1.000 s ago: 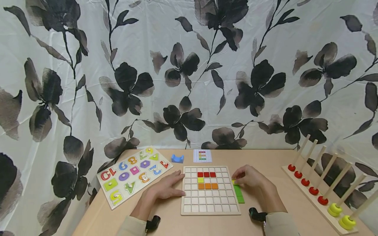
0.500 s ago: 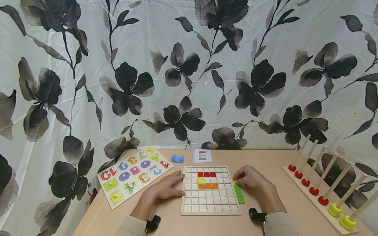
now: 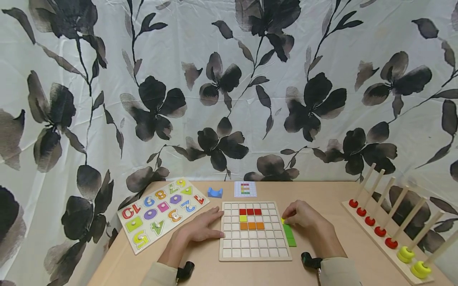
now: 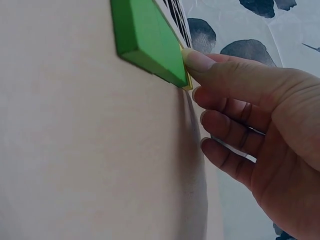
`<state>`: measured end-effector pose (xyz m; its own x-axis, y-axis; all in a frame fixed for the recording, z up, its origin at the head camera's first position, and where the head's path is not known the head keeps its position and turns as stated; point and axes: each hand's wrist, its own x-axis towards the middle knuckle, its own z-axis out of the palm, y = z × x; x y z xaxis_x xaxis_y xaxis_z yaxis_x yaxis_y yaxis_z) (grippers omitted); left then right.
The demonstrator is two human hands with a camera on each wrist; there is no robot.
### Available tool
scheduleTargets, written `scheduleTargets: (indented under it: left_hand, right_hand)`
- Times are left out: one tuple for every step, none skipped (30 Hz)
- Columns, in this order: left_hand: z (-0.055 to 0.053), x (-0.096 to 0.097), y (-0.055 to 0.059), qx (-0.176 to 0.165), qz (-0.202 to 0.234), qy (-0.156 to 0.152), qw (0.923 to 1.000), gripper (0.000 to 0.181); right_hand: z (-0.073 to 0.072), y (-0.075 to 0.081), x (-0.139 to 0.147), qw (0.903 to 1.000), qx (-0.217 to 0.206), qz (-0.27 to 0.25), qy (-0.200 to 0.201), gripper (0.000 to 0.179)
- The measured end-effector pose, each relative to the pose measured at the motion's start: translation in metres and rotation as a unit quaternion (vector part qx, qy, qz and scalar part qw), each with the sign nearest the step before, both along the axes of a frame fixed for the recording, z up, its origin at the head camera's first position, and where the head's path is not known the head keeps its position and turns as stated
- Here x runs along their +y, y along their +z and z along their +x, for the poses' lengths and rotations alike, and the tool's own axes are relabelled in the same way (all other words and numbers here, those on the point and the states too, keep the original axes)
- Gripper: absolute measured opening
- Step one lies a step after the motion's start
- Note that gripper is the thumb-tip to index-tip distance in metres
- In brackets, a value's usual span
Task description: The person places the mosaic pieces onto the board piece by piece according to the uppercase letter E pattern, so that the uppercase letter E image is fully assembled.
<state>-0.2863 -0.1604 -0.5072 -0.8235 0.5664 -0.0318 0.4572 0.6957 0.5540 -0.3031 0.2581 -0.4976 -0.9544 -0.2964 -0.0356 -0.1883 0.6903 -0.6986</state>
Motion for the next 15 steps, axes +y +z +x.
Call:
scheduleTargets:
  left_hand:
    - [0.0001, 0.0, 0.0002, -0.001, 0.0, 0.0, 1.0, 0.084]
    - [0.0003, 0.0001, 0.0003, -0.001, 0.0, 0.0, 1.0, 0.084]
    - [0.0003, 0.0001, 0.0004, -0.001, 0.0, 0.0, 1.0, 0.084]
    - [0.0004, 0.0001, 0.0004, -0.001, 0.0, 0.0, 1.0, 0.084]
    - [0.0003, 0.0, 0.0004, -0.001, 0.0, 0.0, 1.0, 0.084]
    - [0.0003, -0.0001, 0.0003, -0.001, -0.001, 0.0, 1.0, 0.084]
    - [0.0002, -0.0001, 0.0003, -0.002, 0.0, 0.0, 1.0, 0.084]
    - [0.0002, -0.0001, 0.0003, -0.002, 0.0, 0.0, 1.0, 0.083]
    - [0.0002, -0.0001, 0.0004, -0.001, 0.0, 0.0, 1.0, 0.083]
    - [0.0002, -0.0001, 0.0005, -0.001, -0.001, 0.0, 1.0, 0.083]
    - [0.0002, -0.0001, 0.0006, 0.0, -0.001, 0.0, 1.0, 0.084]
    - [0.0002, 0.0, 0.0007, 0.0, -0.001, 0.0, 1.0, 0.084]
    - [0.0002, 0.0, 0.0008, 0.001, -0.001, 0.0, 1.0, 0.084]
    - [0.0002, 0.0001, 0.001, 0.001, -0.001, 0.0, 1.0, 0.084]
    - [0.0002, 0.0001, 0.0011, 0.001, -0.001, 0.0, 1.0, 0.084]
  right_hand:
    - [0.0001, 0.0004, 0.0, 1.0, 0.002, 0.001, 0.002, 0.012]
    - [0.0001, 0.0006, 0.0, 1.0, 0.003, 0.002, 0.003, 0.012]
    - [0.0003, 0.0009, 0.0001, 1.0, 0.005, 0.004, 0.004, 0.012]
    - [0.0002, 0.0009, 0.0001, 1.0, 0.005, 0.007, 0.004, 0.012]
    - [0.0004, 0.001, 0.0002, 0.9999, 0.005, 0.009, 0.004, 0.012]
    - [0.0003, 0.0011, 0.0004, 0.9999, 0.007, 0.011, 0.005, 0.012]
    - [0.0002, 0.0011, 0.0007, 0.9999, 0.008, 0.013, 0.006, 0.011]
    - [0.0001, 0.0009, 0.001, 0.9998, 0.011, 0.014, 0.009, 0.011]
    - [0.0001, 0.0007, 0.0014, 0.9997, 0.015, 0.016, 0.012, 0.011]
    - [-0.0001, 0.0007, 0.0017, 0.9996, 0.018, 0.018, 0.013, 0.011]
    - [0.0001, 0.0011, 0.0019, 0.9994, 0.023, 0.019, 0.018, 0.011]
    - [0.0, 0.0012, 0.0023, 0.9993, 0.025, 0.019, 0.019, 0.011]
    - [0.0, 0.0013, 0.0025, 0.9992, 0.029, 0.02, 0.02, 0.011]
    - [0.0001, 0.0016, 0.0027, 0.9991, 0.032, 0.021, 0.021, 0.011]
    - [0.0002, 0.002, 0.0029, 0.9991, 0.032, 0.023, 0.018, 0.011]
